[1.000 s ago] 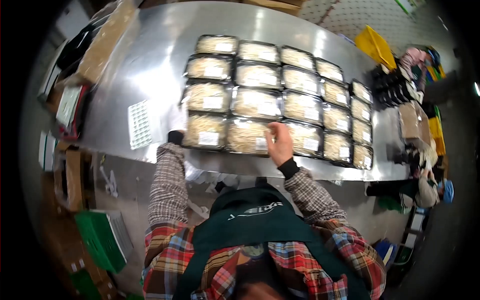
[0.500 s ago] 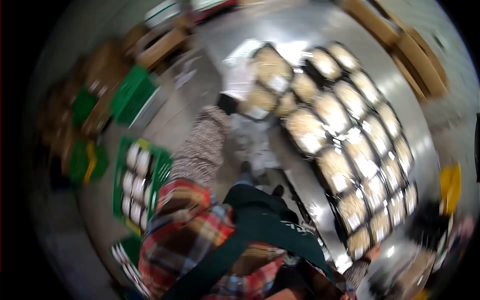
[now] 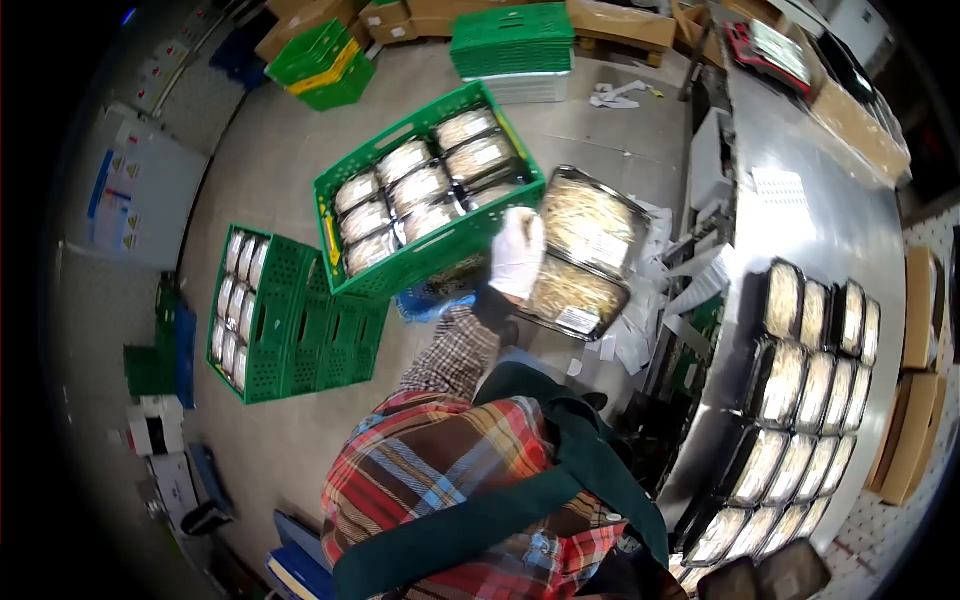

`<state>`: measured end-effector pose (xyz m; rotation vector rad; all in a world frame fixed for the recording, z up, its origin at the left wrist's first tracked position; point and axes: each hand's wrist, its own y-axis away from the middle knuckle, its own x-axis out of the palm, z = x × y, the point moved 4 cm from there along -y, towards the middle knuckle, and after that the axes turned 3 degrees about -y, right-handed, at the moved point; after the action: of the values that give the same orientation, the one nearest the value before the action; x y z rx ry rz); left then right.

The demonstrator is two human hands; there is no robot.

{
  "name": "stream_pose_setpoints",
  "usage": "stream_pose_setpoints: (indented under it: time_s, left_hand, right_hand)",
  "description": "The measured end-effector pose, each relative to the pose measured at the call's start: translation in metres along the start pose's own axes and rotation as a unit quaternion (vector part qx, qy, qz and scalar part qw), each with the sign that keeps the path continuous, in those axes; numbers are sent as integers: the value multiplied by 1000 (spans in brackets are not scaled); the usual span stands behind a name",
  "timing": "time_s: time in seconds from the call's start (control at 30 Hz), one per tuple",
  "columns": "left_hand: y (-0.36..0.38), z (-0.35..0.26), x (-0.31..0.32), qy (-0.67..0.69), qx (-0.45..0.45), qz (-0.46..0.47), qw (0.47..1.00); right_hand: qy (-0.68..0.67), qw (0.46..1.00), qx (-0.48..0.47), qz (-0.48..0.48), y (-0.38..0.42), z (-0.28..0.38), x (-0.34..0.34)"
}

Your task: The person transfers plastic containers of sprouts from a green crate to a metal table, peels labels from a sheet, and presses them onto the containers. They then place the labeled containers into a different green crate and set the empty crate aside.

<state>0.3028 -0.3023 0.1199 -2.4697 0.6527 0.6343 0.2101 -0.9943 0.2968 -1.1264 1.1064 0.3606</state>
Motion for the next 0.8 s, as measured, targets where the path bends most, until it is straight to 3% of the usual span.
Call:
stream_pose_setpoints:
  time_s: [0.07,0.13,0.17,0.2,0.23,0.27,0.3,0.33,0.4,0.43,0.47,0.53,0.57,0.6,0.67,0.8]
  left_hand:
    - [-20,57,-48,-43,-50,-67,996]
    - [-44,115,-105,-66,-80,-124,987]
    - [-56,143,-132,-60,-104,-150,981]
    - [-70,172,-159,-55,-129,-175,975]
    - [-82,204,-184,-78,-139,-197,967]
    - [-98,238,-204,-99,-147,-220,959]
    - [-112,263,-221,-128,-160,-242,948]
    - [-126,291,-237,-156,-175,-261,936]
    - [-149,364,-257,-125,-212,-272,931]
    - [-158,402,-263,-147,-237,-282,918]
    - [-166,433,-268,-160,-255,-271,914]
    - [-172,463,-275,-191,-300,-248,901]
    - [-173,477,-279,-217,-290,-242,900]
    - [-169,495,-285,-239,-340,-193,889]
    - [-165,483,-298,-363,-289,-127,877]
    - [-122,453,-317,-373,-162,-144,902]
  right_hand:
    - [-12,998,-63,26,-14,101,-28]
    - [-190,959,-107,180,-16,154,39]
    - [-357,856,-352,123,-11,179,101]
    - [-322,884,-250,227,11,266,88]
    - [-363,846,-254,297,38,346,82]
    - [-465,767,-255,360,62,405,109]
    - [-502,748,-298,316,98,476,100]
    - [-498,699,-293,421,126,537,109]
    - [-506,586,-335,537,189,655,110]
    - [-532,575,-307,541,220,698,119]
    - [-502,569,-371,535,243,740,128]
    - [-410,593,-379,581,277,797,159]
    - [-353,617,-454,537,284,818,157]
    - [-295,632,-525,488,291,835,154]
    - [-234,662,-541,462,293,859,152]
    - [-234,539,-562,583,334,883,115]
